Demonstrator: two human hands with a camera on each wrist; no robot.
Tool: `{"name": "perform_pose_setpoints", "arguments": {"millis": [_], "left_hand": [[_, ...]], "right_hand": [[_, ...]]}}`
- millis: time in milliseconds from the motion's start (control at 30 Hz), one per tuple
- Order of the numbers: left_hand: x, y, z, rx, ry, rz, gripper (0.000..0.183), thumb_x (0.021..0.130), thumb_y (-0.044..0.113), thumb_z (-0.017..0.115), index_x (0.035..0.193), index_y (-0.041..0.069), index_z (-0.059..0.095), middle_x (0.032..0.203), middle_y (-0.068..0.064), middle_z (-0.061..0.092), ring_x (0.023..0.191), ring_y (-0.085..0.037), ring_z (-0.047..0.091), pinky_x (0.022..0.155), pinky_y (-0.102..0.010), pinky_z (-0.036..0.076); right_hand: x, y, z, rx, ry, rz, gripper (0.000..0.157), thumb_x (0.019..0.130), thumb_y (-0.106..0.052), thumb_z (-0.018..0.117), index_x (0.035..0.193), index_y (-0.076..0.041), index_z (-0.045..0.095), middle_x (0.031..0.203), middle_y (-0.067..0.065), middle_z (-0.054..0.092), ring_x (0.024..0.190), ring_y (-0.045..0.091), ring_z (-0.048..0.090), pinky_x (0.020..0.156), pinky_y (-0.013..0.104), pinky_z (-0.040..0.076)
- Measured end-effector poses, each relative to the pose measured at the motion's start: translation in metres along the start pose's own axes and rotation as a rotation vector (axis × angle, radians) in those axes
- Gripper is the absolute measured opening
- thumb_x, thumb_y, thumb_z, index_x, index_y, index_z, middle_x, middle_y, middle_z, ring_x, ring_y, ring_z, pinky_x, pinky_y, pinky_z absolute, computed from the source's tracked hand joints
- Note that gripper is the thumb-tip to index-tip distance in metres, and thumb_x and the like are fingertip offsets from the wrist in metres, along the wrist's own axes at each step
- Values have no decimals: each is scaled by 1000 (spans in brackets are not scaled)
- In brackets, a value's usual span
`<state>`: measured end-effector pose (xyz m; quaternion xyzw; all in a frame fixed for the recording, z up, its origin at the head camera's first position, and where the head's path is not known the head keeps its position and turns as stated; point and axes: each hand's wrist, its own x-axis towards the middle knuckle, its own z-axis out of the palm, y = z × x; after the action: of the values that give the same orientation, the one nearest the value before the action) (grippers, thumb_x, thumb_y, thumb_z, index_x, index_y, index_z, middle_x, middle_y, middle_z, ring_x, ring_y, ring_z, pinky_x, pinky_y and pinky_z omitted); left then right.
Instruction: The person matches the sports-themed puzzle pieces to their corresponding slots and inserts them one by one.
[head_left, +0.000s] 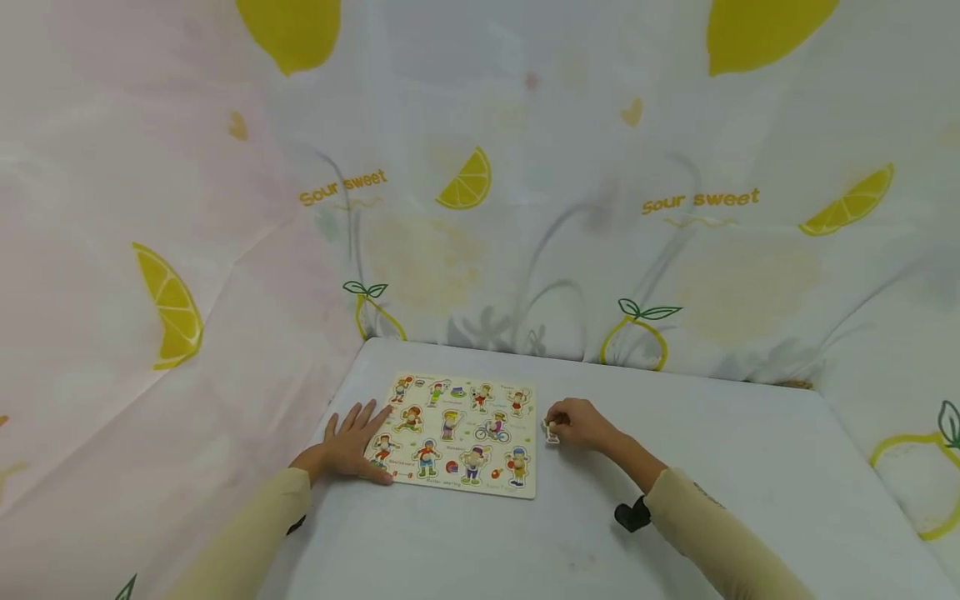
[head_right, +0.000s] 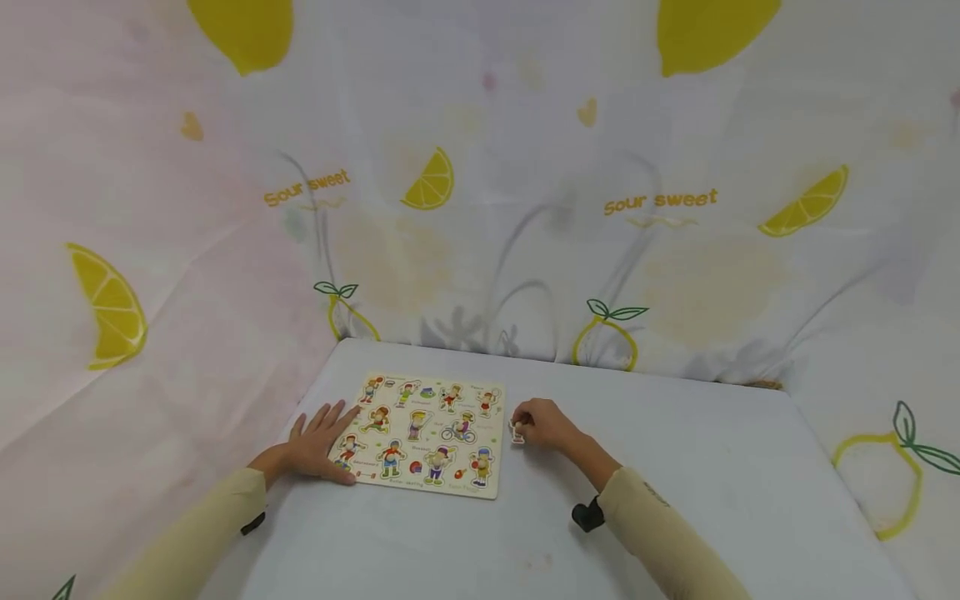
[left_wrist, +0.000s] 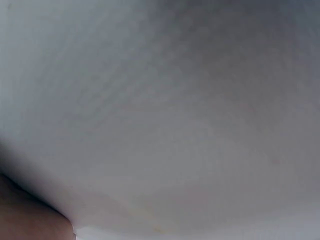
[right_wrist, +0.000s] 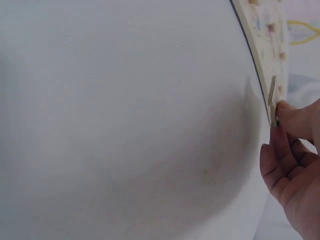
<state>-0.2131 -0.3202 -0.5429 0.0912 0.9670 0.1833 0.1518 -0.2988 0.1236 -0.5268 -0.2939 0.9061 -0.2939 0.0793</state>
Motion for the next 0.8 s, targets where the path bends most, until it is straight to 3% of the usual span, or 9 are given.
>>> {"name": "perform_pose_setpoints", "arguments": {"millis": [167,333,567,800], "left_hand": [[-1,3,-1,30,8,-11,134,59,72,80,159,13,15,165,-23,3,150,-49,-2,113,-72,-5],[-1,3,-1,8,12,-8,135,58,73,81,159,12,15,165,-25,3,150,-50,-2,112,-72,-7],[4,0,-2,22,22,-22,136,57,74,80,160,16,14,165,-23,3,151,-48,-2,113,-72,-7],[4,-8,10,20,37,-22,138,53,77,79,159,16,15,166,-20,3,151,-46,-1,113,-70,-6]], "right_hand": [[23,-11,-2,-4,29,-7,8,89,-2,66,95,-2,72,87,4,70,78,11,60,70,28,51],[63,-37,6,-40,37,-9,8,92,-6,66,97,-3,72,90,6,70,82,16,64,73,32,54],[120,-85,36,-51,-8,-54,16,98,-10,60,106,-3,71,101,10,70,93,22,67,80,34,56],[146,-117,73,20,-42,35,19,98,-7,58,110,-3,72,108,11,70,97,25,66,78,35,57]]}}
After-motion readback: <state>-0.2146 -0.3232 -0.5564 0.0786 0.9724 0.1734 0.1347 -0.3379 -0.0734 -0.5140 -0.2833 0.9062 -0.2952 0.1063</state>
